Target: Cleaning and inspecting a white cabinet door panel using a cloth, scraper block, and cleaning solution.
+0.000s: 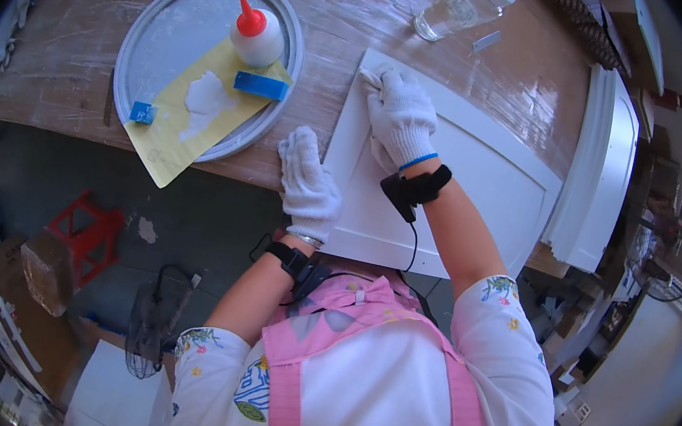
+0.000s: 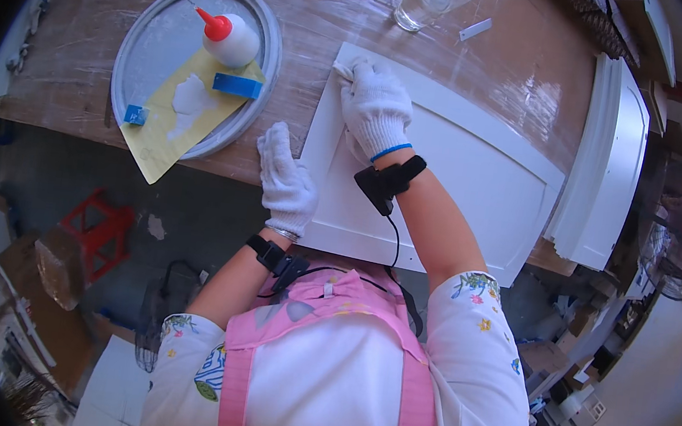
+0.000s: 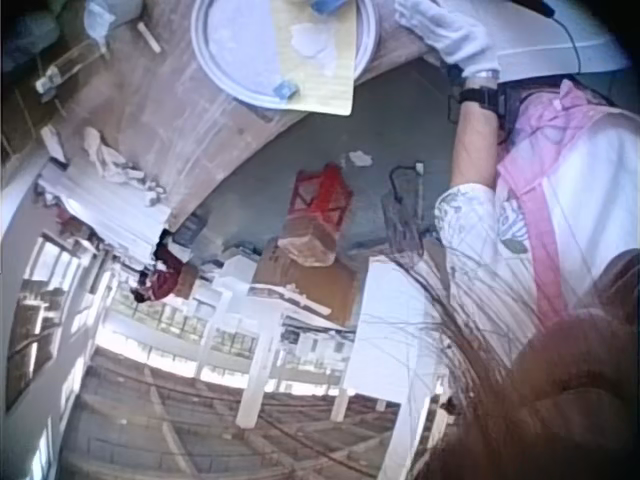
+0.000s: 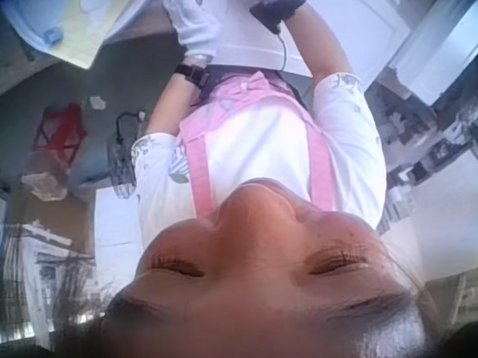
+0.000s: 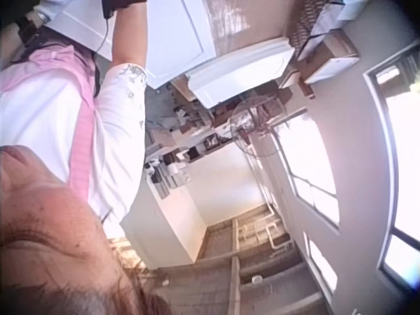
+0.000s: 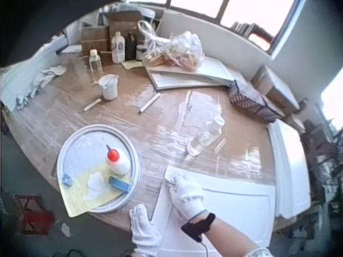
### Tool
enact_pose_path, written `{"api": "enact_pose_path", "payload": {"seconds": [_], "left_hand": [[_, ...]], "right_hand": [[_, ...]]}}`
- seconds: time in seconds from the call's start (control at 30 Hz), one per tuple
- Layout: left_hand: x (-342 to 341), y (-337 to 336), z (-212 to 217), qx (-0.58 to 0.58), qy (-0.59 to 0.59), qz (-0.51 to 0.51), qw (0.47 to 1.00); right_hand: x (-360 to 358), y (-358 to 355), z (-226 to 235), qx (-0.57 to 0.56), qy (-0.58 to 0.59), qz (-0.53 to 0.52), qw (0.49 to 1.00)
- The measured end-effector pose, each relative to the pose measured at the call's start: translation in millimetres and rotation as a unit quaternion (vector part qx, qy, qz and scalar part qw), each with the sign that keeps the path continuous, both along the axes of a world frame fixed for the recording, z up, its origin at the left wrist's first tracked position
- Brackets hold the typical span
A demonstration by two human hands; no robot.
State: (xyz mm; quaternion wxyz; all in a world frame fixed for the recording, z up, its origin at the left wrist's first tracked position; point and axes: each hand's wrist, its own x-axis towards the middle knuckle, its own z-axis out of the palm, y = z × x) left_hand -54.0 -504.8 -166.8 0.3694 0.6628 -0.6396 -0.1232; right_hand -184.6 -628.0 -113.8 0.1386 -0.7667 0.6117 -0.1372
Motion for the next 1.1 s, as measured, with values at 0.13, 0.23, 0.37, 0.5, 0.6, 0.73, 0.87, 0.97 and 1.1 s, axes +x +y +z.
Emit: {"api": "enact_pose_path", "payload": {"seconds": [0.13, 0.23, 0.37, 0.5, 0.6, 0.73, 0.87, 0.97, 1.1], "left_hand": [[0.4, -0.8, -2.4, -0.008, -0.017, 0.006, 1.000], [1.0, 0.7, -3.1, -0.018, -0.020, -0.015, 1.000], [0.0, -0.3, -8.5, -0.013, -0.026, -0.037, 0.999], [6.4, 0.5, -6.6, 0.040, 0.079, -0.029, 0.996], [3.8, 4.9, -4.2, 0.100, 0.152, 0.025, 0.983], [28.7, 8.1, 4.9, 0.065, 0.334, -0.037, 0.940], [49.3, 0.6, 22.5, 0.141, 0.426, -0.071, 0.891], [52.2, -21.7, 29.5, 0.124, 0.386, -0.113, 0.907], [36.3, -53.1, 21.2, 0.106, 0.108, -0.273, 0.950]], "right_hand": [[8.6, 62.0, 2.8, 0.059, 0.062, 0.009, 0.996], [7.1, 69.7, 8.6, 0.072, 0.033, 0.055, 0.995], [18.1, -9.9, 2.3, -0.039, 0.067, 0.059, 0.995], [25.9, 32.1, -7.4, -0.034, 0.052, 0.096, 0.993], [12.9, 94.5, 6.8, 0.035, -0.016, 0.190, 0.981], [-8.2, 58.1, 26.8, 0.199, 0.010, 0.187, 0.962], [3.5, 37.7, 8.6, -0.016, 0.031, 0.078, 0.996], [22.9, 85.6, 3.8, -0.050, 0.045, 0.164, 0.984], [11.2, 178.4, 12.2, 0.052, 0.022, 0.253, 0.966]]}}
